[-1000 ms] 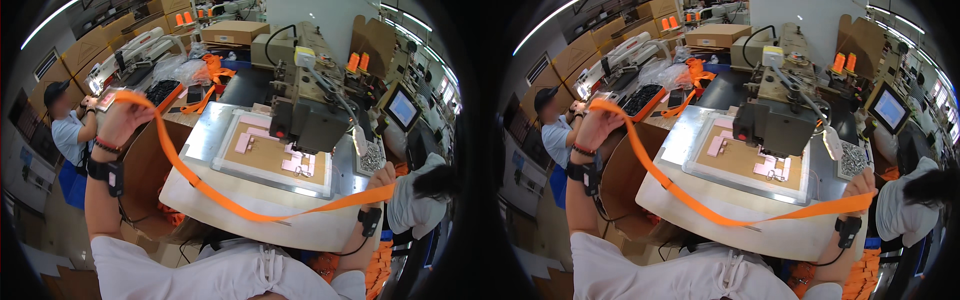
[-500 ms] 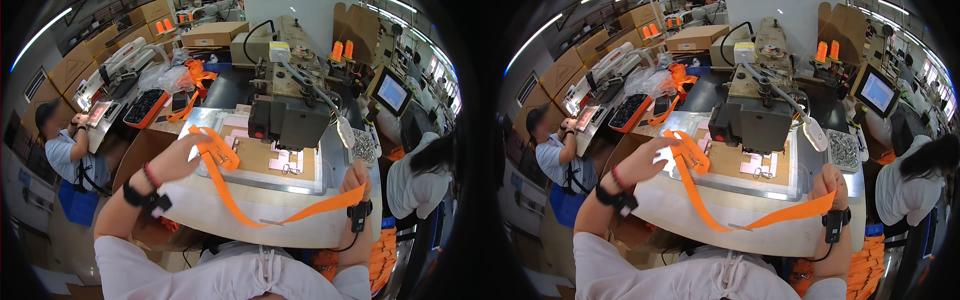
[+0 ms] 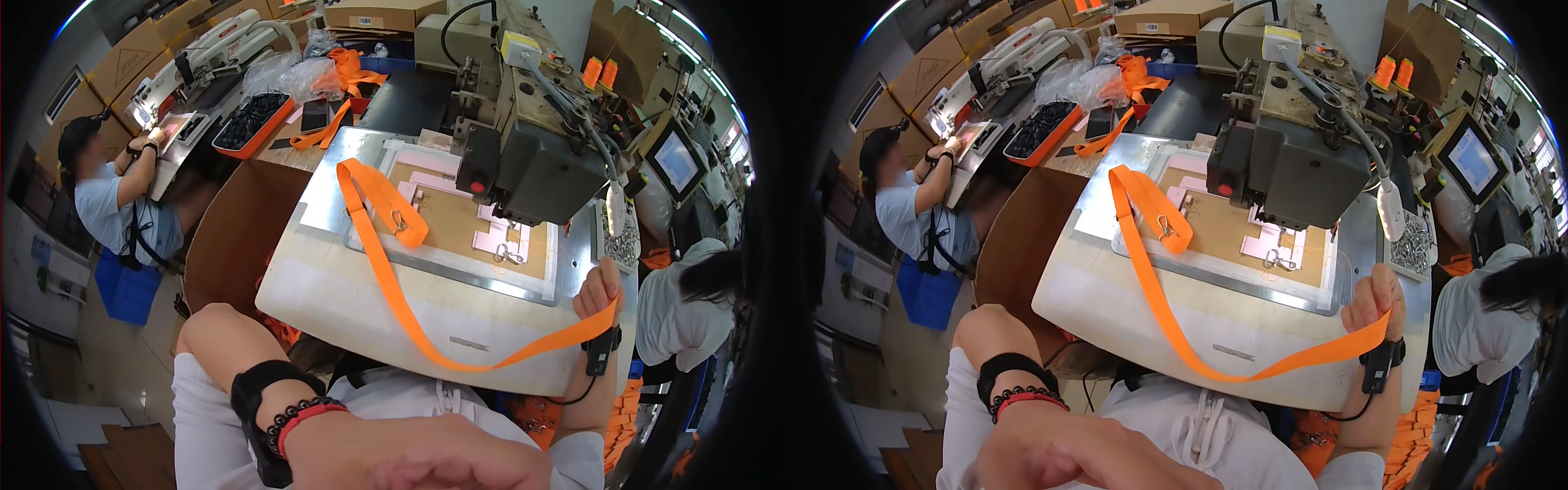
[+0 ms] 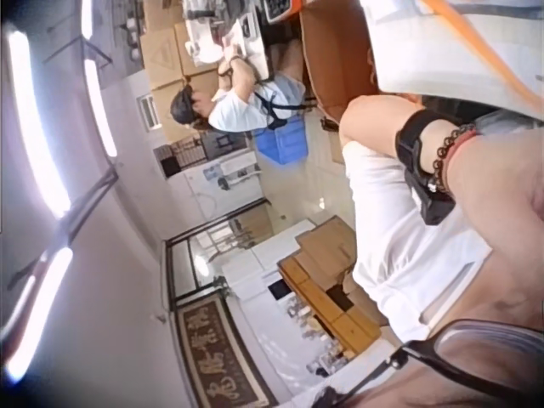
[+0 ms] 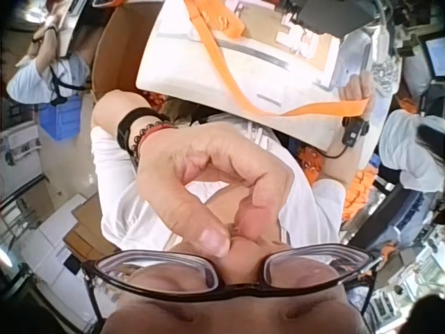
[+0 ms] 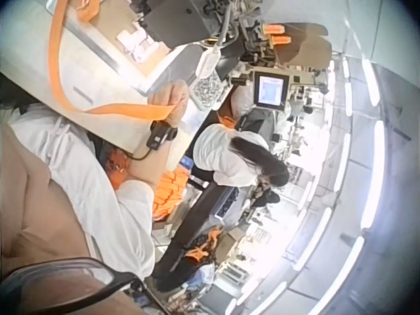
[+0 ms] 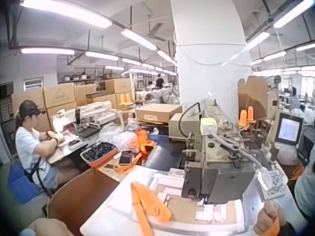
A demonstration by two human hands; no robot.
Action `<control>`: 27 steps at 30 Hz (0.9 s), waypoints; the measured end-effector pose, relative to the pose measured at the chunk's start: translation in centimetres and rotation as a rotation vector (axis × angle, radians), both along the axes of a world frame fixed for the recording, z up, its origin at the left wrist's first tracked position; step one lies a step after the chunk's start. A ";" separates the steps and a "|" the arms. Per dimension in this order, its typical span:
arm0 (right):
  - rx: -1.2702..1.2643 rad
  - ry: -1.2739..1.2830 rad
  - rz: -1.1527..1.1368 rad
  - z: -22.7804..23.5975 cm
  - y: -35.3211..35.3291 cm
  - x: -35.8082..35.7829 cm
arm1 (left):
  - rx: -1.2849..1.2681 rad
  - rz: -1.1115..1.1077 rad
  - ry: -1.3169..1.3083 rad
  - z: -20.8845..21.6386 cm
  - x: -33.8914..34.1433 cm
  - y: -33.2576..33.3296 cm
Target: The person attaches metal clasps to orange fabric straps by hand, then uses a sewing machine to stitch the clasps securely to the straps. The person handles the straps and clasps one at a time, positioning them under the machine needle and operating the sewing machine to complete the assembly.
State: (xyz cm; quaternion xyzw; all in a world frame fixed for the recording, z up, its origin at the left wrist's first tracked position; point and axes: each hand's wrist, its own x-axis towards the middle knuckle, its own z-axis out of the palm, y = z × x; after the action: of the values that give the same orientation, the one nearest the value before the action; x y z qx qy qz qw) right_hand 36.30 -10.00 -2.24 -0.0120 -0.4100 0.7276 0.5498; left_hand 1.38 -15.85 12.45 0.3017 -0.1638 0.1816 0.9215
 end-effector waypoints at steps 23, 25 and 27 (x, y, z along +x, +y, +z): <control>-0.035 0.037 -0.086 1.1 -0.2 -0.3 | 1.044 0.404 0.373 -3.6 0.4 4.9; -0.031 0.102 -0.123 1.2 -0.1 -0.5 | 1.562 0.695 0.666 -7.3 0.3 5.6; -0.013 0.142 -0.143 1.3 -0.2 -0.2 | 1.775 0.733 0.920 -12.1 -0.5 6.2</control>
State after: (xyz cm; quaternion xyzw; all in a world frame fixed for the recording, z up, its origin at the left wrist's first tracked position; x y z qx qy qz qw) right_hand 36.10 -10.25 -0.98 0.0070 -0.3633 0.6882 0.6279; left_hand 0.90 -9.65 0.31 0.9361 0.2271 0.1319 0.2339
